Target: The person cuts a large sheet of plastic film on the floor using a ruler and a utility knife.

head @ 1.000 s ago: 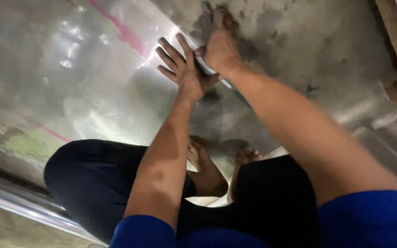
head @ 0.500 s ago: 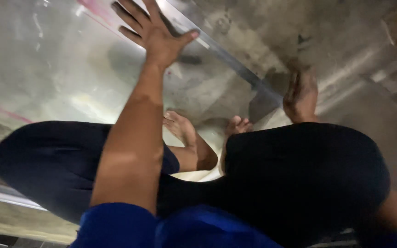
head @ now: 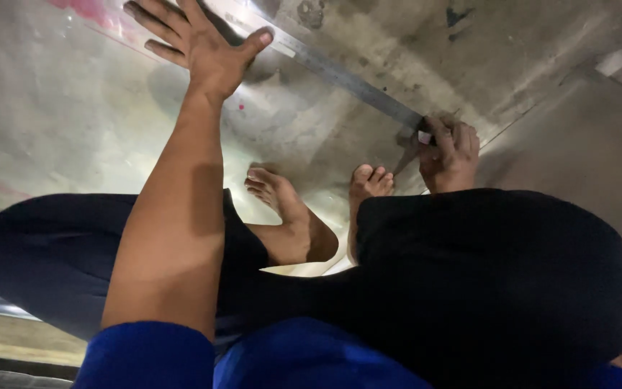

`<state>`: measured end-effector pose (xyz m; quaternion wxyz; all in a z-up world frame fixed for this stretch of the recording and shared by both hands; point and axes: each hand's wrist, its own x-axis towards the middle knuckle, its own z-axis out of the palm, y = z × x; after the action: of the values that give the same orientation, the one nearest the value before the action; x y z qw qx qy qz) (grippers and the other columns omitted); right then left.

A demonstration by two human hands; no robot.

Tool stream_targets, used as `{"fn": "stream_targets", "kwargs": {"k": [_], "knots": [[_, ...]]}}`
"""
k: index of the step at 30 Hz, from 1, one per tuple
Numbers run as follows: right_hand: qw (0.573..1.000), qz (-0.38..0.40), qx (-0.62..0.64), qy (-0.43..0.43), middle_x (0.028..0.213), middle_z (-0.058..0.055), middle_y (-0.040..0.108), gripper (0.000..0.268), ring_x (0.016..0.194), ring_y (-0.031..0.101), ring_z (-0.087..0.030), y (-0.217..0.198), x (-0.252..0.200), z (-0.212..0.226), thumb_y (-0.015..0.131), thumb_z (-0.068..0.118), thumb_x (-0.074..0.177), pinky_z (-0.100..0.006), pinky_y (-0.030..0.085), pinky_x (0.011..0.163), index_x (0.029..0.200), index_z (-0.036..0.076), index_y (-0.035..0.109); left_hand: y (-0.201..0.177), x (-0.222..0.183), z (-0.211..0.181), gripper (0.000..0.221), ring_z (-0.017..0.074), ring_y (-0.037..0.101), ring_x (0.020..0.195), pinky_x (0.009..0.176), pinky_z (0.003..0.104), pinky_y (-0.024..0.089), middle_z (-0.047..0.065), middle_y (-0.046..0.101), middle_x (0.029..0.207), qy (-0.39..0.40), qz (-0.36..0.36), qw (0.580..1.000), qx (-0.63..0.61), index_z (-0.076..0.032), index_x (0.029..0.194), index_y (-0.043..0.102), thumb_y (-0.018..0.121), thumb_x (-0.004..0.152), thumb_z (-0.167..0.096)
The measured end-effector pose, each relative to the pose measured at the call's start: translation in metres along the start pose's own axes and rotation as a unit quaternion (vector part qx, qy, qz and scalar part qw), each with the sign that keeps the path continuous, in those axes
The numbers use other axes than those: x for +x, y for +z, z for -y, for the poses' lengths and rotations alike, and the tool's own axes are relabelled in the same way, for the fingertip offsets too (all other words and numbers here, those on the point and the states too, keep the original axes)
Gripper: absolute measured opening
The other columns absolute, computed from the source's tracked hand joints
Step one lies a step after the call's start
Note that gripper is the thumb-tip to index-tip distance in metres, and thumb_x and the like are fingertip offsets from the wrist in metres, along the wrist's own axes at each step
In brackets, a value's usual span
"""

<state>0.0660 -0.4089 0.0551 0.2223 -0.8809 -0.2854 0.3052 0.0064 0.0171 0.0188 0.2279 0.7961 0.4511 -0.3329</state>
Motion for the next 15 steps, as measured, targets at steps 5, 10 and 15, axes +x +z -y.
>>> {"fn": "stream_targets", "kwargs": {"k": [5, 10, 15], "knots": [[0.997, -0.055, 0.047, 0.026, 0.122, -0.018, 0.063, 0.041, 0.109, 0.060, -0.041, 0.002, 0.000, 0.002, 0.075, 0.002, 0.085, -0.050, 0.048, 0.094, 0.126, 0.003, 0.070, 0.023, 0.013, 0.027, 0.152, 0.0548, -0.035, 0.147, 0.124, 0.071, -0.009, 0.041, -0.031, 0.160, 0.035, -0.032, 0.999, -0.004, 0.001, 0.164, -0.014, 0.092, 0.074, -0.060], [0.998, -0.044, 0.034, 0.010, 0.118, -0.017, 0.066, 0.042, 0.106, 0.062, -0.039, 0.003, -0.001, 0.001, 0.075, 0.004, 0.085, -0.050, 0.048, 0.094, 0.127, 0.005, 0.071, 0.035, 0.018, 0.044, 0.158, 0.0561, -0.034, 0.147, 0.121, 0.073, -0.008, 0.040, -0.034, 0.158, 0.058, -0.049, 0.997, -0.010, 0.002, 0.162, -0.019, 0.093, 0.069, -0.058], [0.998, -0.047, 0.018, -0.040, 0.123, -0.017, 0.068, 0.035, 0.109, 0.064, -0.036, 0.007, -0.005, -0.006, 0.074, 0.008, 0.096, -0.048, 0.048, 0.094, 0.131, 0.007, 0.070, 0.036, 0.014, 0.043, 0.166, 0.0536, -0.031, 0.149, 0.119, 0.075, -0.005, 0.034, -0.033, 0.160, 0.077, -0.109, 0.991, -0.008, -0.002, 0.161, -0.022, 0.098, 0.062, -0.061]]}}
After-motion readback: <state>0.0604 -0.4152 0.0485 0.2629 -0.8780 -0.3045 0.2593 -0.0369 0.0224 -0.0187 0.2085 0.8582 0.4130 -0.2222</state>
